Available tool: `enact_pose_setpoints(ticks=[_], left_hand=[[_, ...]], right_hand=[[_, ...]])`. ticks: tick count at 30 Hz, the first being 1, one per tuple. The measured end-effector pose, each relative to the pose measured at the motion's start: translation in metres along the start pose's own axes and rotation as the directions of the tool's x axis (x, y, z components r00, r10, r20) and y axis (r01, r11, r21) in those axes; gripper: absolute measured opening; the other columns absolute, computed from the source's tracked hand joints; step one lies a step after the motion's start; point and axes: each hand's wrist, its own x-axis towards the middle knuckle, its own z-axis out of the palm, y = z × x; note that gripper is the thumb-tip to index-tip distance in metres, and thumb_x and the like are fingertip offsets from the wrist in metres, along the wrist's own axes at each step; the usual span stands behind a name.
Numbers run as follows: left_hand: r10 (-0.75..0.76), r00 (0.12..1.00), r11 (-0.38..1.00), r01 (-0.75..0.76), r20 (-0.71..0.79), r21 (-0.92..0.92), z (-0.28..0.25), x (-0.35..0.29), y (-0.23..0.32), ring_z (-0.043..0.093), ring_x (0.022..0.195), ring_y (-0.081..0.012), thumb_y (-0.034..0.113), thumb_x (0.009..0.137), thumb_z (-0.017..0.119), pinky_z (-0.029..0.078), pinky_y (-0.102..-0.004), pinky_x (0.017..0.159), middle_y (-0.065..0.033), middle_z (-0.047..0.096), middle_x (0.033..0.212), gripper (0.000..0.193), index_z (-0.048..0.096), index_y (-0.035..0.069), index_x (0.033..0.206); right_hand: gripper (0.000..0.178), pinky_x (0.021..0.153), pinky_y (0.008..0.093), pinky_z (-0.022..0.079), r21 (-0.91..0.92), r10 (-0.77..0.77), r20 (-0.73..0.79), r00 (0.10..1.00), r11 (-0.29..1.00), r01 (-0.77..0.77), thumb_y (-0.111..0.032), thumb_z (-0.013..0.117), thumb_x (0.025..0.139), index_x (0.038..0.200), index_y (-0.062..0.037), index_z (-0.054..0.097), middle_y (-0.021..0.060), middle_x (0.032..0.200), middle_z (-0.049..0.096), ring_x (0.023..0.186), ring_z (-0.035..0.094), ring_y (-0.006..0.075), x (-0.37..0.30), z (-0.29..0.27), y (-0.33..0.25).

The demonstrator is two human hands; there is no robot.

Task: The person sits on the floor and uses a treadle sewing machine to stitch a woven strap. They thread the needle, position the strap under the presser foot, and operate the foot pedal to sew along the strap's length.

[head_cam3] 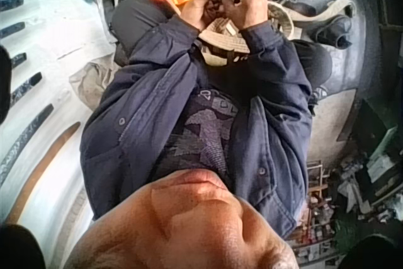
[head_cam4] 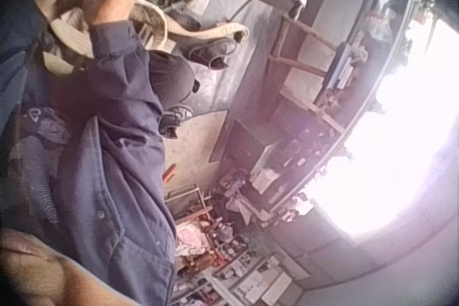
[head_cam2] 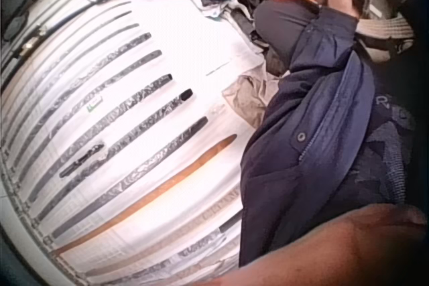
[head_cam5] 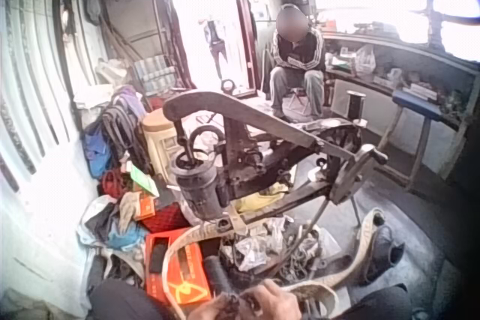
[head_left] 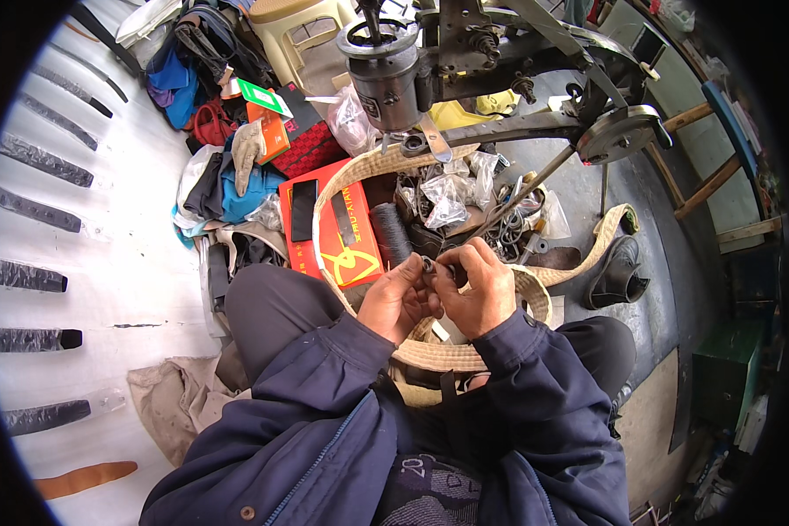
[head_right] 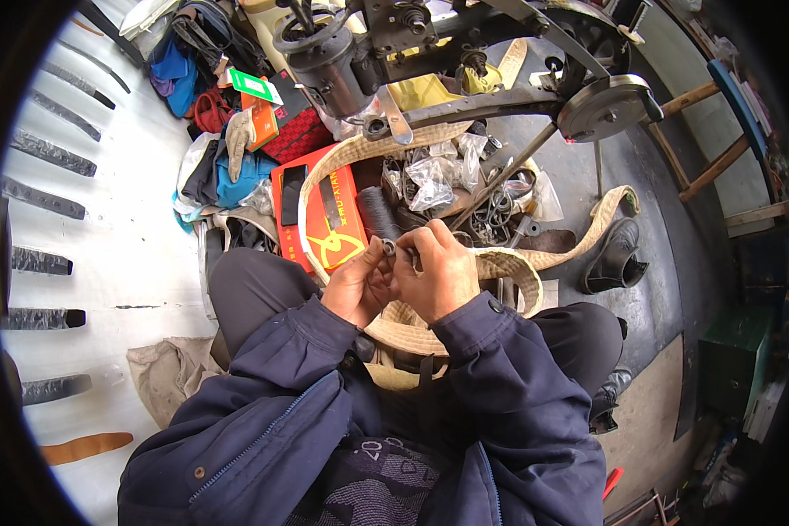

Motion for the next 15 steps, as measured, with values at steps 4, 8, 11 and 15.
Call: enact_pose_setpoints(ticks=[4,8,11,15], left_hand=[[0.004,0.999,1.0,-0.003,-0.038,0.026,0.0016,-0.0008,-0.0008,0.065,0.103,-0.0182,0.038,0.103,0.057,0.054,-0.0389,0.088,-0.0041,0.067,0.109,0.032,0.06,0.008,0.115],[0.002,0.999,1.0,0.0,-0.052,0.028,0.0016,-0.0001,-0.0019,0.066,0.103,-0.0185,0.037,0.103,0.057,0.054,-0.0389,0.088,-0.0046,0.067,0.111,0.031,0.06,0.008,0.113],[0.005,0.999,1.0,-0.004,-0.033,0.031,0.0015,-0.0002,-0.0024,0.066,0.103,-0.0178,0.035,0.104,0.057,0.055,-0.0374,0.088,-0.0041,0.067,0.111,0.03,0.06,0.007,0.116],[0.005,1.0,0.995,-0.006,0.008,0.098,0.0043,-0.0014,-0.0025,0.066,0.102,-0.016,0.031,0.105,0.054,0.055,-0.0345,0.088,-0.0029,0.067,0.112,0.031,0.06,0.006,0.123]], right_hand=[[0.014,0.061,0.0405,0.054,-0.01,-0.015,0.001,1.0,1.0,0.015,-0.005,0.073,0.079,0.091,-0.0036,0.066,0.0118,0.086,0.061,0.069,0.067,0.0333,-0.0005,0.0005,0.0003],[0.014,0.061,0.0411,0.054,-0.015,-0.009,0.006,1.0,1.0,0.009,-0.005,0.073,0.079,0.091,-0.0037,0.066,0.0119,0.086,0.061,0.069,0.066,0.0337,-0.0012,0.0015,0.0004],[0.014,0.061,0.042,0.054,-0.015,-0.003,0.016,1.0,1.0,0.003,-0.006,0.073,0.079,0.091,-0.0041,0.066,0.0121,0.086,0.061,0.07,0.066,0.0343,-0.0019,0.0022,0.0016],[0.013,0.063,0.0437,0.054,-0.031,0.011,0.042,0.999,0.999,-0.009,-0.008,0.072,0.08,0.09,-0.0049,0.066,0.0123,0.087,0.061,0.072,0.065,0.0355,-0.0024,0.0033,0.0041]])
